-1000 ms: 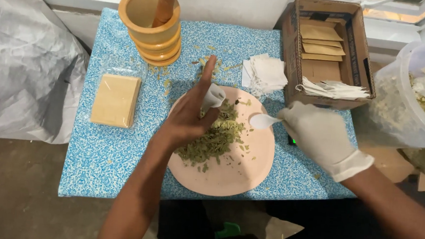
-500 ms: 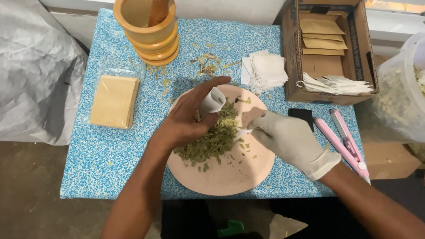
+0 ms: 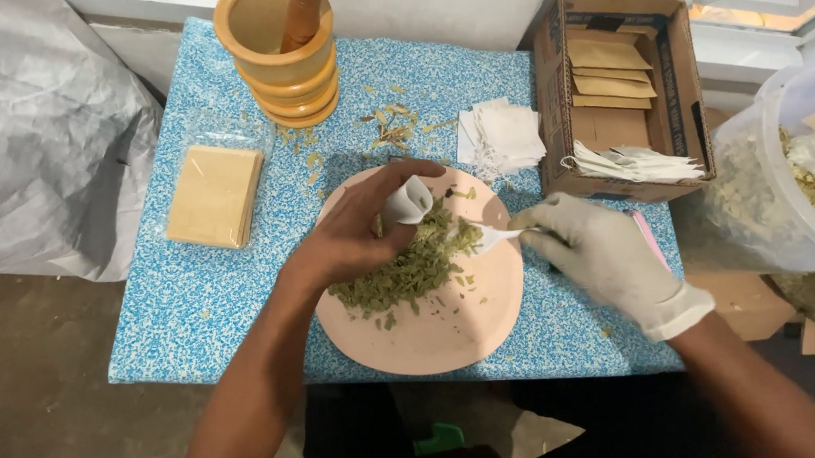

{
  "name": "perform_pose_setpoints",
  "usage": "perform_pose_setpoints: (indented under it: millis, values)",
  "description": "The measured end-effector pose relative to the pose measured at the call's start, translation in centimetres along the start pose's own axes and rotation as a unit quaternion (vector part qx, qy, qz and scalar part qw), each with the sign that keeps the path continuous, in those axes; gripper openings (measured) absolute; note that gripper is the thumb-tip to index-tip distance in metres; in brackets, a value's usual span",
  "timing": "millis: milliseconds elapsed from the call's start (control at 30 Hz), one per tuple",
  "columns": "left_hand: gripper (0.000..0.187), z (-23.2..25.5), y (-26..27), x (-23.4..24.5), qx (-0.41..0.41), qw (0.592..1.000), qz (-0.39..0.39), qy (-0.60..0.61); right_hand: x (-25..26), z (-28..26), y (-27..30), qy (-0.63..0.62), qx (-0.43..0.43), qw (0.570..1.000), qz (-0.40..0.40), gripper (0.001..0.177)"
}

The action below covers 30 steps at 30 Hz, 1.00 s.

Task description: Filling small tea bags with dried leaves, weighing them on a digital scale, and sealing them with a heat sealer.

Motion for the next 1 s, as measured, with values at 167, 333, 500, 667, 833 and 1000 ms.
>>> perform_pose_setpoints:
  millis: [167, 333, 500, 667, 833, 1000]
  values:
    - [0.073, -0.4, -0.5, -0.7, 0.027, 0.997, -0.057, -0.041, 3.4, 0.1, 0.9, 0.032, 0.123, 0.990, 0.056, 0.023]
    - [0.068, -1.3, -0.6, -1.9, 0.026, 0.987, -0.117, -0.107, 5.8, -1.2, 1.6, 0.054, 0.158, 0.983, 0.076, 0.030]
    - [0.071, -1.5, -0.1, -2.2, 0.047, 0.984, -0.136, -0.102, 6.0, -3.1, 1.4, 0.115, 0.205, 0.967, 0.096, 0.026]
    - [0.076, -2.3, 0.1, -2.5, 0.034, 0.983, -0.138, -0.118, 5.7, -5.0, 0.7, 0.138, 0.266, 0.949, 0.096, 0.021]
    - [0.081, -3.6, 0.3, -3.2, 0.020, 0.979, -0.155, -0.127, 5.2, -5.7, 0.1, 0.216, 0.266, 0.933, 0.113, 0.017]
    - [0.070, -3.2, 0.2, -3.6, -0.013, 0.981, -0.142, -0.132, 3.8, -7.9, 0.9, 0.475, 0.304, 0.798, 0.212, 0.033]
Point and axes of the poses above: each hand's wrist, its own y-axis away from the middle knuckle, its own x-axis out of the back of the hand, z = x × y, the point moved 7 cm from there along -y, towards the middle knuckle, and after that the axes turned 4 degrees about z, right-handed, at the moved point
